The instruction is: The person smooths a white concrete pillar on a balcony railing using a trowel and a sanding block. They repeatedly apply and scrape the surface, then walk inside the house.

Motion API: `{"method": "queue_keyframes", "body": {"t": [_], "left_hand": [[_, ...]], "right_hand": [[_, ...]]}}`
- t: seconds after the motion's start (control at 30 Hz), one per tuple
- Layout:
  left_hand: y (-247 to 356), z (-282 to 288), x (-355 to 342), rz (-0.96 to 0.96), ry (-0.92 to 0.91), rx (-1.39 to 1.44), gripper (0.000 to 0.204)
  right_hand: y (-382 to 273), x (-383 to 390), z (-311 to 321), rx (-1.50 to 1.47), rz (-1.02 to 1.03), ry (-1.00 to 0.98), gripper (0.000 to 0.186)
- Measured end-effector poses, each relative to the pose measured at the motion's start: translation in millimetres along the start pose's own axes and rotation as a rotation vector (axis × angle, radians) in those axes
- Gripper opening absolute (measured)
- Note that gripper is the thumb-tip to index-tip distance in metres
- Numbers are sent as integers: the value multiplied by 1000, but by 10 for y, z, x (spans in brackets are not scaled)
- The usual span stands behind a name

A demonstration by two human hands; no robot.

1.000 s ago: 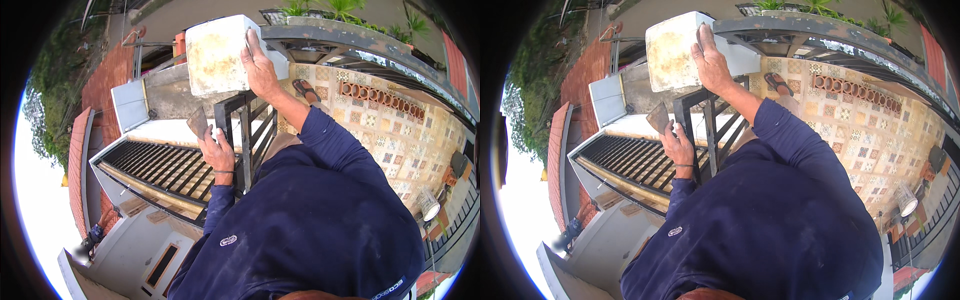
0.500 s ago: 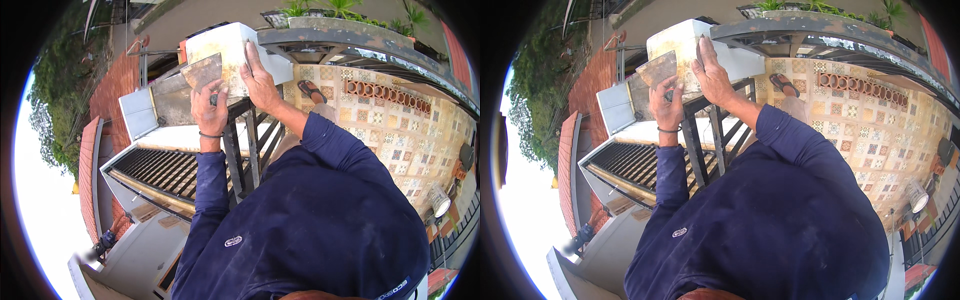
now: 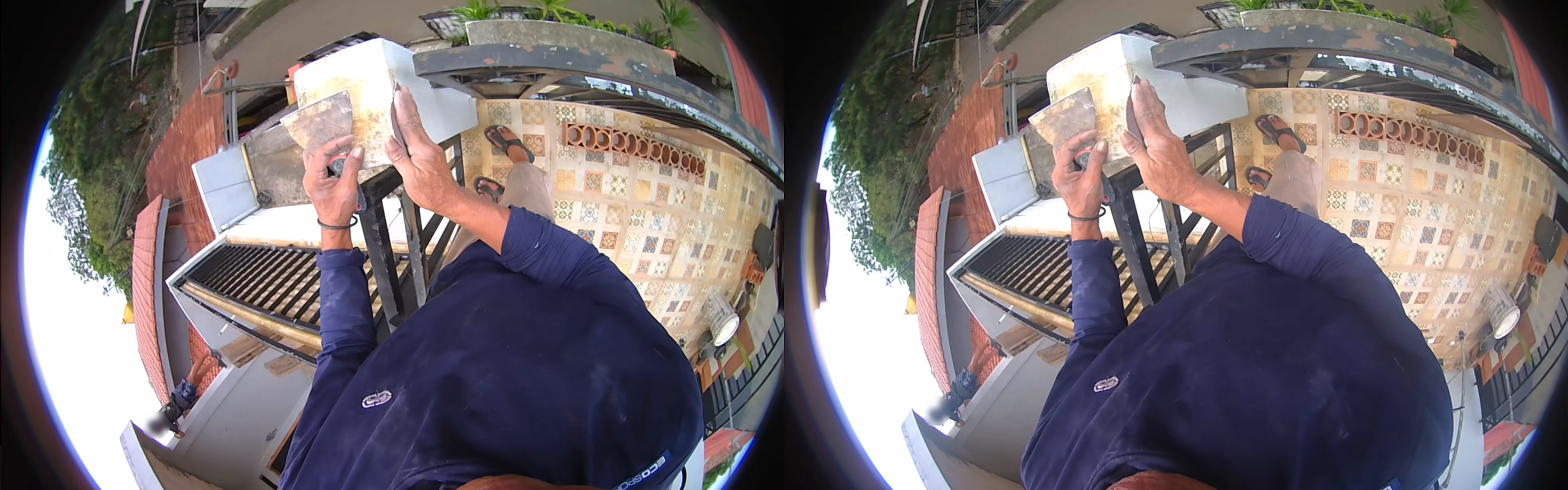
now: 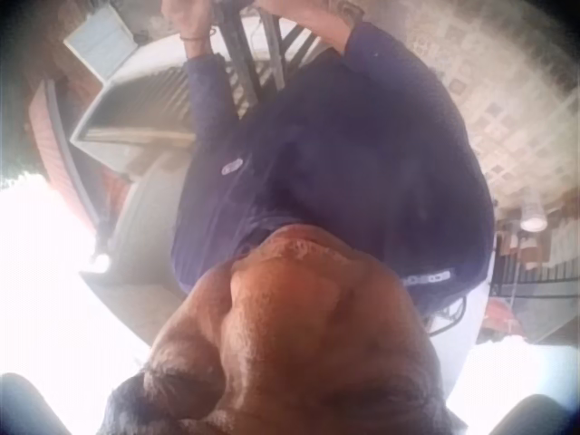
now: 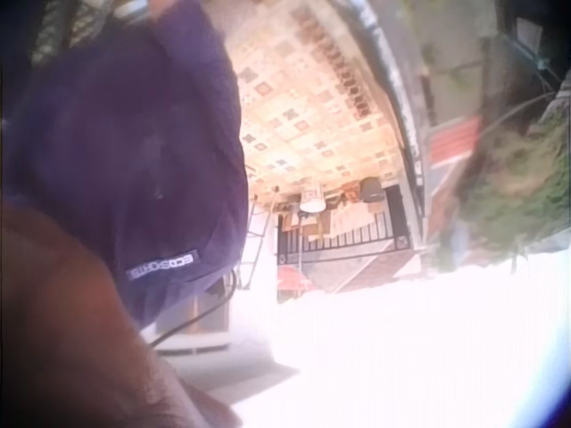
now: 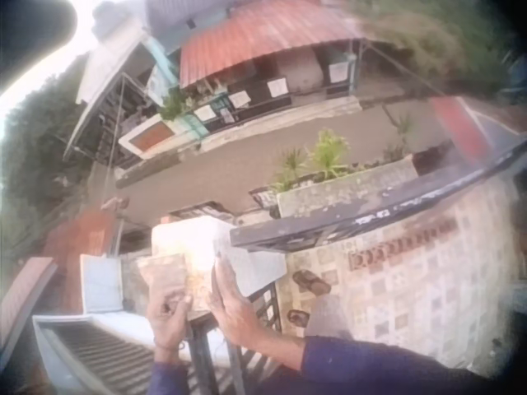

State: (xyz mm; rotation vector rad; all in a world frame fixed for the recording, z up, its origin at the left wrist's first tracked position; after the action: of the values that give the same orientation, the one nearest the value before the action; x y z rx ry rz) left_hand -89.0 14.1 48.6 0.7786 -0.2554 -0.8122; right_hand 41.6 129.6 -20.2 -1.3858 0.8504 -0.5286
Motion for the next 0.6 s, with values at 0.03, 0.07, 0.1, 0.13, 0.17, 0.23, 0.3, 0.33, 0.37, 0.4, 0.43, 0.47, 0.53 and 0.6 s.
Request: {"method": "queue_keyframes", "body": {"t": [0.03,0.07,0.1,0.13,0.17,0.23,0.3,0.33,0.37,0.4,0.43,0.47,0.53,0.6], "left_hand": [[-7,4,4,17,3,-3,22],[2,12,9,16,15,-17,22],[9,11,10,17,13,-19,22],[29,15,10,2,19,-30,22],[49,20,9,-13,27,-44,21],[63,23,3,-8,30,-71,21],[72,20,-10,-10,36,-72,20],[72,19,-12,-10,38,-66,20],[70,16,-8,-8,37,-70,19],[55,18,-6,8,41,-68,18],[44,17,-3,18,43,-72,18],[42,18,-1,15,53,-80,17],[31,9,0,14,53,-49,17],[29,9,-2,6,56,-36,16]], "right_hand": [[-15,-45,9,-9,19,18,78],[32,-40,-24,14,-41,-14,78],[51,-124,8,-12,-34,31,78],[21,-164,24,0,7,55,77],[9,-221,47,11,36,86,77],[-85,-245,94,27,129,148,77],[18,-219,6,-3,-23,50,77],[69,-223,-44,1,-93,-12,77],[48,-188,-56,14,-101,-28,76],[-2,-239,-13,-12,-42,21,76],[-40,-241,13,-26,-16,49,77],[43,-284,-10,-5,-93,19,77],[-3,-349,47,7,-24,80,77],[10,-351,45,4,-29,81,77]]}}
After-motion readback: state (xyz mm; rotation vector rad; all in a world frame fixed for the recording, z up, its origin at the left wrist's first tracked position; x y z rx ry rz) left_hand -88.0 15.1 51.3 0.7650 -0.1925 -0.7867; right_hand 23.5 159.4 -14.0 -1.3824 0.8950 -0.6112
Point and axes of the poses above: each hand's wrist, its own x-axis away from the middle knuckle, its own z-axis out of the back of the hand, y = z × x, the point moved 9 cm from there along -x, towards the middle knuckle, and after that the axes turned 7 degrees about z, right-handed, at the moved point
